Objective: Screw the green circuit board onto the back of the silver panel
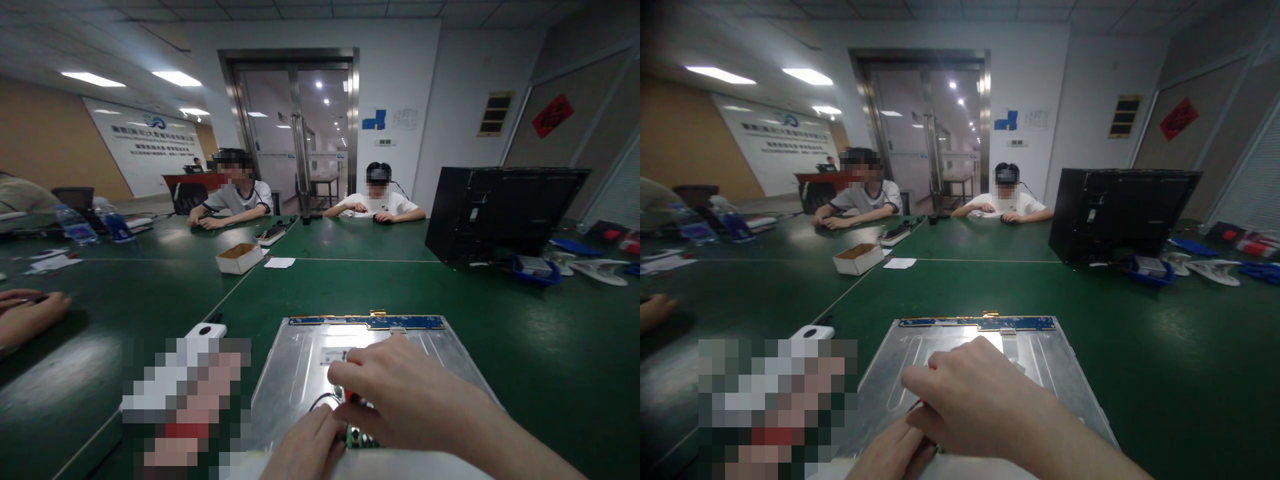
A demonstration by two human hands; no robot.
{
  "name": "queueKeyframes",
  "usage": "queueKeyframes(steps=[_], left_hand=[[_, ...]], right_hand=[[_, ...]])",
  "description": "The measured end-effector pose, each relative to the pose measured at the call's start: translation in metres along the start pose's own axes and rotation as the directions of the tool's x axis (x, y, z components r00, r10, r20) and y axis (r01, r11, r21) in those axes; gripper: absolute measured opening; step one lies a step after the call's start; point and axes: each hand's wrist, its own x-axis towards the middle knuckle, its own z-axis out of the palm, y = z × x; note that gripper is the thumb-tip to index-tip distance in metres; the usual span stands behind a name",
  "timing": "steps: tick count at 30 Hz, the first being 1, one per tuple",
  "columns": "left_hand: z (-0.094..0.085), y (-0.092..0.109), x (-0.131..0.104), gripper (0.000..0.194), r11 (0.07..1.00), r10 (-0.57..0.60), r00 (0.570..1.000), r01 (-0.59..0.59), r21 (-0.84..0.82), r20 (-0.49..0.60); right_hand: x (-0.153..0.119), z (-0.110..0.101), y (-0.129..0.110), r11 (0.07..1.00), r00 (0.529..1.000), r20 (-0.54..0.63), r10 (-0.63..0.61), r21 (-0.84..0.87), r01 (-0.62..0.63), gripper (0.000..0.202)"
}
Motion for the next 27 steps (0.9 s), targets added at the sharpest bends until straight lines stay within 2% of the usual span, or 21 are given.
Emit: queueKeyframes(steps=[3,9,13,17,21,27], left_hand=[[-0.0013,0.0002,0.0006,0.018,1.000,0.006,1.000,-0.006,-0.002,0.010],[0.0007,-0.0006,0.0023,0.013,1.000,0.009,1.000,-0.009,0.000,0.006],[0.0014,0.0003,0.0012,0.014,1.000,0.011,1.000,-0.011,0.003,-0.009],[0.0008,0.0006,0.0005,0.016,1.000,0.028,1.000,-0.028,0.002,-0.014],[-0.0002,0.0004,0.0004,0.013,0.999,0.038,0.999,-0.038,0.002,-0.019],[-0.0002,0.0000,0.0012,0.013,0.998,0.055,0.998,-0.055,0.003,-0.027]], right_hand=[[-0.0003,0.0000,-0.0008,1.000,1.000,0.005,-0.001,0.001,0.001,0.007],[-0.0042,-0.0039,-0.0021,0.996,0.997,0.015,-0.074,0.056,0.073,0.024],[-0.0045,-0.0043,-0.0012,0.997,0.998,0.006,-0.059,0.042,0.059,0.015],[-0.0012,-0.0022,0.0002,1.000,1.000,0.006,-0.017,0.022,0.017,0.018],[-0.0012,-0.0017,-0.0008,1.000,1.000,-0.021,0.001,-0.013,-0.002,0.006],[-0.0030,-0.0015,-0.0018,1.000,1.000,-0.016,-0.026,0.014,0.026,0.011]])
